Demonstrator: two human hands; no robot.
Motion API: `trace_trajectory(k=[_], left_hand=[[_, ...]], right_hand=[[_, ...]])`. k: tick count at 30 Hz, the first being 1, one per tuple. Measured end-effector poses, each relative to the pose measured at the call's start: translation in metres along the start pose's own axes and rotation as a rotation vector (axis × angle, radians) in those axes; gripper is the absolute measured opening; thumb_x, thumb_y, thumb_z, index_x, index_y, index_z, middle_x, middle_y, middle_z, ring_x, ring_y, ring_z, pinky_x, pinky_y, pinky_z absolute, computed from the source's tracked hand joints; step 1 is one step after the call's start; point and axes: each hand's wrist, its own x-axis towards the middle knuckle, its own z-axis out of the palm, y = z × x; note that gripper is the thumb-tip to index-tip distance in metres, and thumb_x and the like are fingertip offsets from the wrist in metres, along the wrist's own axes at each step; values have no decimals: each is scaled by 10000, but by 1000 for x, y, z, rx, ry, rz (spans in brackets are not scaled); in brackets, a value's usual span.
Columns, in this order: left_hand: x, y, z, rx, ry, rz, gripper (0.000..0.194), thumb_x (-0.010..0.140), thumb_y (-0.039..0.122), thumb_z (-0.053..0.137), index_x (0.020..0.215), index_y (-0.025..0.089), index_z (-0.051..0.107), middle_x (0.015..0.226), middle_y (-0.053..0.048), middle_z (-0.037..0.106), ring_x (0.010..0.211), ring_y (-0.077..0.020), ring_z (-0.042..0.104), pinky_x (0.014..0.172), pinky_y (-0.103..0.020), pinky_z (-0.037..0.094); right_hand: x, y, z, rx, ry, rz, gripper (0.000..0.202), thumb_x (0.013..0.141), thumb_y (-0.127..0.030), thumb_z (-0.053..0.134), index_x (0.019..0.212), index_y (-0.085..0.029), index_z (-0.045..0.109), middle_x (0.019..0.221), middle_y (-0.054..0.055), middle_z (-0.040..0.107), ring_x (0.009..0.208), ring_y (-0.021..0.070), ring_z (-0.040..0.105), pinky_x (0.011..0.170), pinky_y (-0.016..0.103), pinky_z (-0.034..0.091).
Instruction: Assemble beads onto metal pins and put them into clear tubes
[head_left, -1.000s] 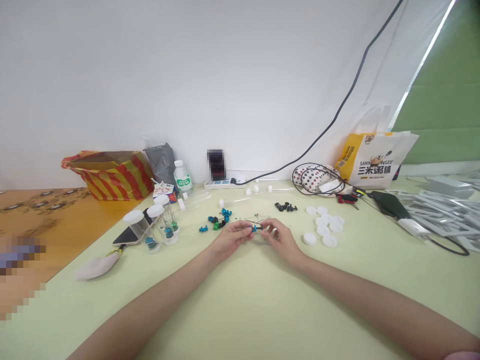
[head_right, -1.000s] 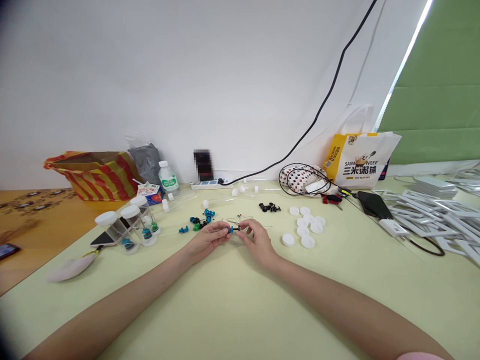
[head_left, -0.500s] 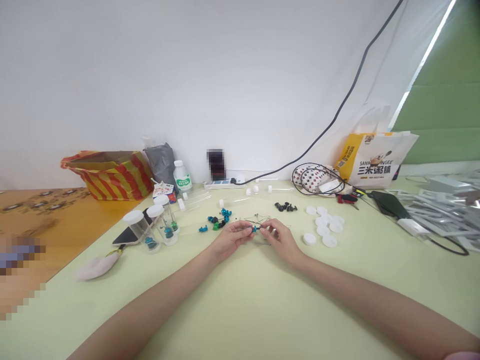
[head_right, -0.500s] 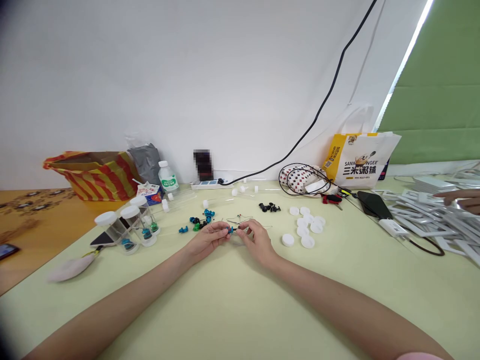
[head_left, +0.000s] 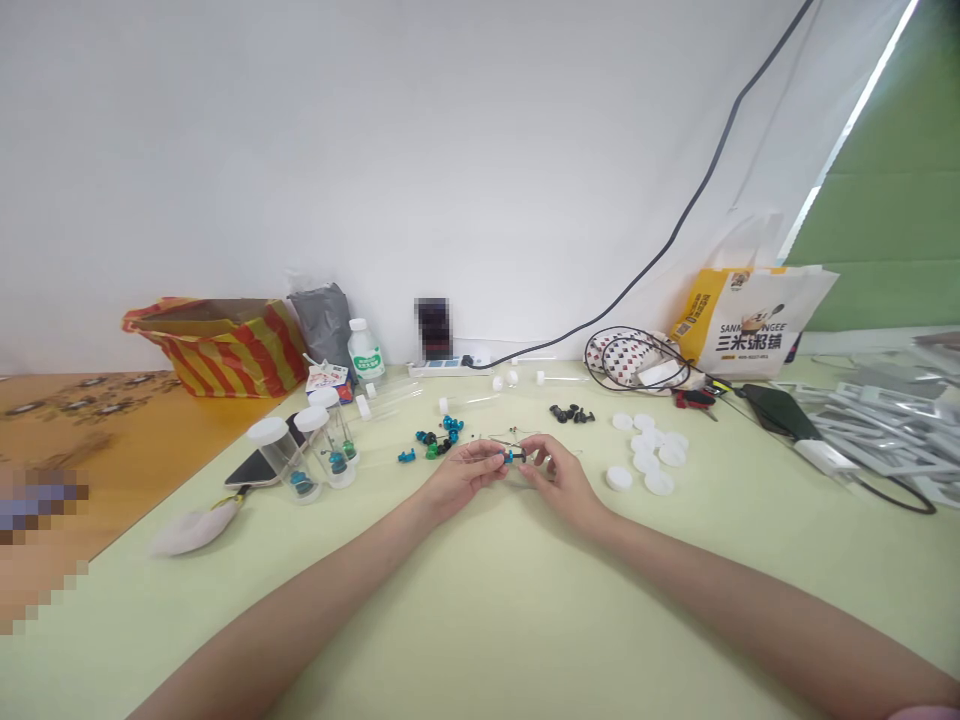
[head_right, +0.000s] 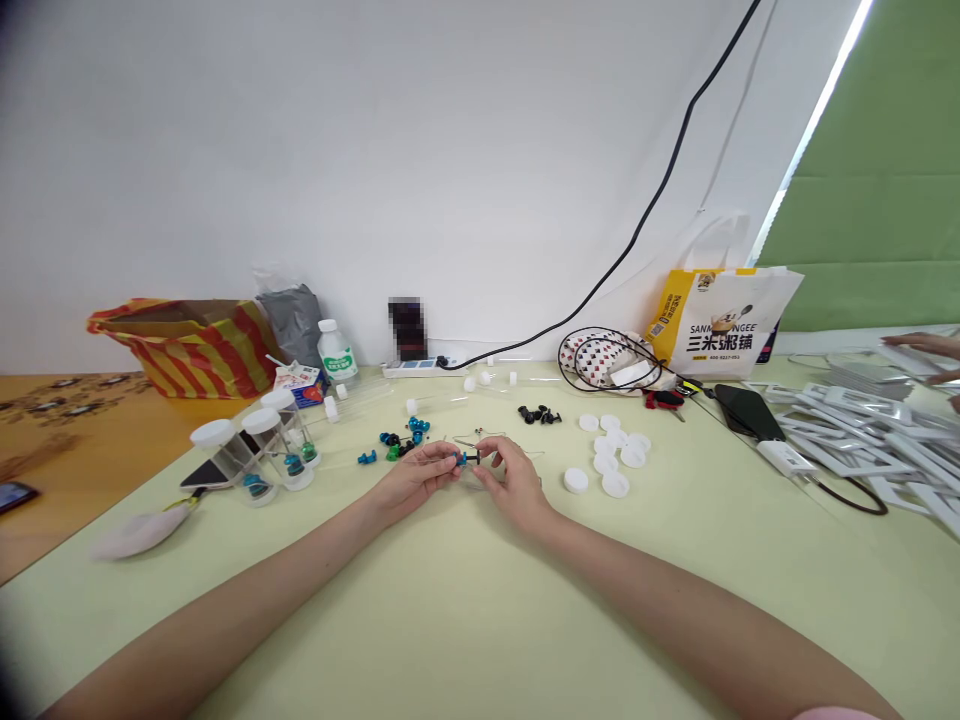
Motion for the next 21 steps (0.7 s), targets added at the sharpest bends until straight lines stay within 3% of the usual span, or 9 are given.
trace_trajectory(k=[17,21], left_hand=[[1,-3,-2,5,3,12,191,622,168,740,795,144,661,805,-24,660,698,-110,604,760,-259,430],[0,-3,-2,1,-2,19,187,631,166,734,800,139,657,819,-29,658,711,-113,603,766,-260,435]], right_hand=[[2,4,1,11,8,-4,205,822,-346,481,943,-218,585,929,53,580,761,162,524,582,265,424],[1,2,0,16,0,1,239,808,-350,507,999,-223,574,947,56,572,770,164,515,589,263,422]])
